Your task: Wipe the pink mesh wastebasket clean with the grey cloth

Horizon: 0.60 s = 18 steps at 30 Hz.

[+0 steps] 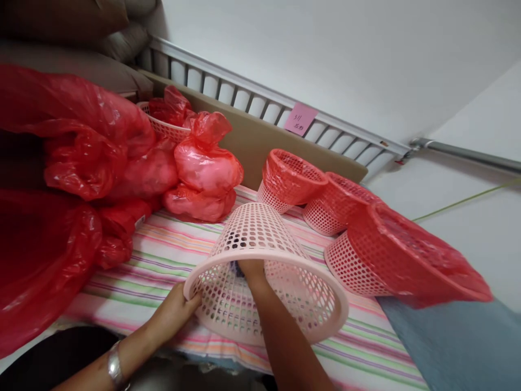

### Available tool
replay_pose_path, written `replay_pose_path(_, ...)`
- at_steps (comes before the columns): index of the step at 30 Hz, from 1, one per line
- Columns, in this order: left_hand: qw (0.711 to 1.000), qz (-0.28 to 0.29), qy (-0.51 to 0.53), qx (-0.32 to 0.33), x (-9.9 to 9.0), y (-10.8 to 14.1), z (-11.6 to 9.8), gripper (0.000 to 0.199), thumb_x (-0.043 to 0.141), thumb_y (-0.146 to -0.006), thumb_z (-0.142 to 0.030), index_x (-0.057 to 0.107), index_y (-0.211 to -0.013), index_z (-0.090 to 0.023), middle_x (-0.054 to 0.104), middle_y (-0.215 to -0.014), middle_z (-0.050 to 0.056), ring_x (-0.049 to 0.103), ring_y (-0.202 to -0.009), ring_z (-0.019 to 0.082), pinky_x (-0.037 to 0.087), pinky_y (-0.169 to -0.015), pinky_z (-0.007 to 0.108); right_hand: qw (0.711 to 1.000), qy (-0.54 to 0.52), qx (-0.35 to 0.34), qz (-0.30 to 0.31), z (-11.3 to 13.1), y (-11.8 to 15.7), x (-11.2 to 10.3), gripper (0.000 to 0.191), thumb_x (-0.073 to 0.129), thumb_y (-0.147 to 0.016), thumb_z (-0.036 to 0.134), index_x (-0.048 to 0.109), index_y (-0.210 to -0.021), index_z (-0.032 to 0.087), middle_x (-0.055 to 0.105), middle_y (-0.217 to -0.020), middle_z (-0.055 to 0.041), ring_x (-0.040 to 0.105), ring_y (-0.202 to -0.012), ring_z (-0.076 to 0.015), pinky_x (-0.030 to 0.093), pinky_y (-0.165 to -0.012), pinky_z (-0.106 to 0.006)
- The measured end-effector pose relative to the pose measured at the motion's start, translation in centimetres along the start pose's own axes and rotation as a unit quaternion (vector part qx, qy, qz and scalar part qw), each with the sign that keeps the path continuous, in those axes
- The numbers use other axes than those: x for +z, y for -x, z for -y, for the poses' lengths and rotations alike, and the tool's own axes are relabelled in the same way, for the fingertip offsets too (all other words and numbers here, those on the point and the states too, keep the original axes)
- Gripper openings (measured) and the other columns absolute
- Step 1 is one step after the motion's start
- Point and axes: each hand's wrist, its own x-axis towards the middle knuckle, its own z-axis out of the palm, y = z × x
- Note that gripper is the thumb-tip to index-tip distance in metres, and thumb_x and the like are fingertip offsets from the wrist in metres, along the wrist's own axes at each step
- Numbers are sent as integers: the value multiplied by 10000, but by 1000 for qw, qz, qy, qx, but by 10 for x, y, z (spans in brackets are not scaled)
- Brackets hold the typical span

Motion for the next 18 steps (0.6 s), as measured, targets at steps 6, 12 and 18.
replay_pose_path(6,1000,-10,-6,16,1,1,-1,220,444,-743,-170,649,-818,-142,710,-774,72,633,-729,211,453,-667,262,998,58,-15,19,-2,97,8,329,434,-787,223,557,-1087,167,650,-965,-98,607,-884,-226,426,-764,-305)
replay_pose_path(12,1000,-14,-4,-4,0,2,-6,183,491,-739,-221,656,-779,-153,707,-713,51,629,-697,204,445,-651,246,991,82,-73,74,-11,166,6,304,454,-732,193,552,-1020,194,635,-967,-79,594,-898,-217,414,-769,-282)
replay_pose_path(18,998,22,-36,38,-1,1,-4,244,433,-737,-174,663,-816,-155,717,-796,67,635,-745,209,441,-657,253,993,107,-13,38,-13,103,-2,344,422,-780,198,560,-1087,130,637,-951,-149,616,-851,-276,431,-735,-364)
